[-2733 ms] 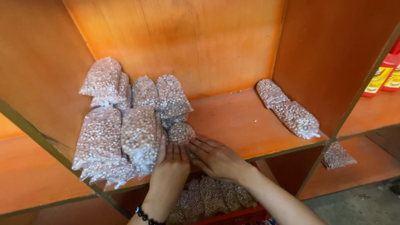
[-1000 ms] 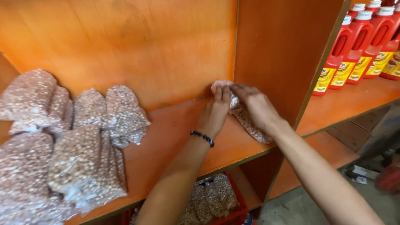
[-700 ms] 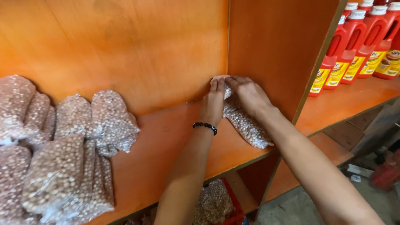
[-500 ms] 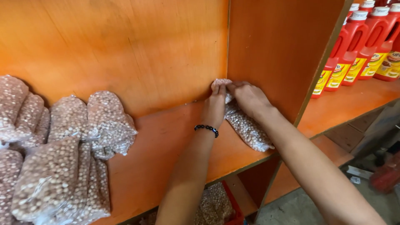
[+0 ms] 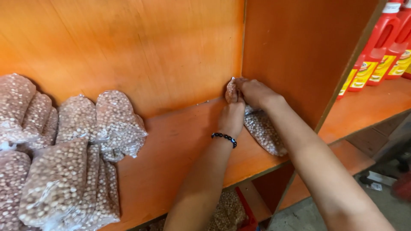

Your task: Stocking grocery store shelves with small bags of dry goods.

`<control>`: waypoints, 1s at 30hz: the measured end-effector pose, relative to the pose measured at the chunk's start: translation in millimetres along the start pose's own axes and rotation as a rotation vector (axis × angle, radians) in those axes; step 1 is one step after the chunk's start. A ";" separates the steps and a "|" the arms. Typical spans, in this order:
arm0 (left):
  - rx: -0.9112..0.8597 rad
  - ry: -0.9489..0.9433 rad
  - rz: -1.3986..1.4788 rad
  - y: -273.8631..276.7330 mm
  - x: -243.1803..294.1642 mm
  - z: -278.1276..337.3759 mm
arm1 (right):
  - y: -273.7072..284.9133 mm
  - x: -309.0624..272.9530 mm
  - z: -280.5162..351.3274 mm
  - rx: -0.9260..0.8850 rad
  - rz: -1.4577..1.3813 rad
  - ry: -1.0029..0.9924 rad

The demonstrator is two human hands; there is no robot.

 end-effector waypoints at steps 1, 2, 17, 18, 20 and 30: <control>0.001 0.004 0.000 4.0 2.0 1.6 | 4.1 -3.1 -2.4 -0.002 0.000 0.004; 0.037 0.010 0.048 8.1 3.9 3.0 | 7.5 -5.4 -4.9 -0.057 -0.014 -0.038; 0.068 0.002 -0.034 -3.2 -7.4 -20.0 | 46.3 -44.9 -8.9 -0.245 -0.051 -0.233; 0.032 -0.003 -0.093 -4.0 -8.1 -21.3 | 41.8 -42.6 -8.0 -0.197 -0.007 -0.184; -0.044 -0.008 -0.055 10.7 -5.8 -11.8 | 41.6 -38.3 -10.2 -0.211 -0.055 -0.189; -0.397 0.037 0.024 57.0 10.1 2.1 | 36.8 -31.6 -26.5 -0.285 -0.037 -0.167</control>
Point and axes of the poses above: each hand's wrist, its own z-axis away from the middle knuckle, its own y-axis out of the back of the hand, x = y × z, the point moved 1 cm from there along -z, towards the middle knuckle, and after that the axes turned 2 degrees about -x, right-handed, at the moved point
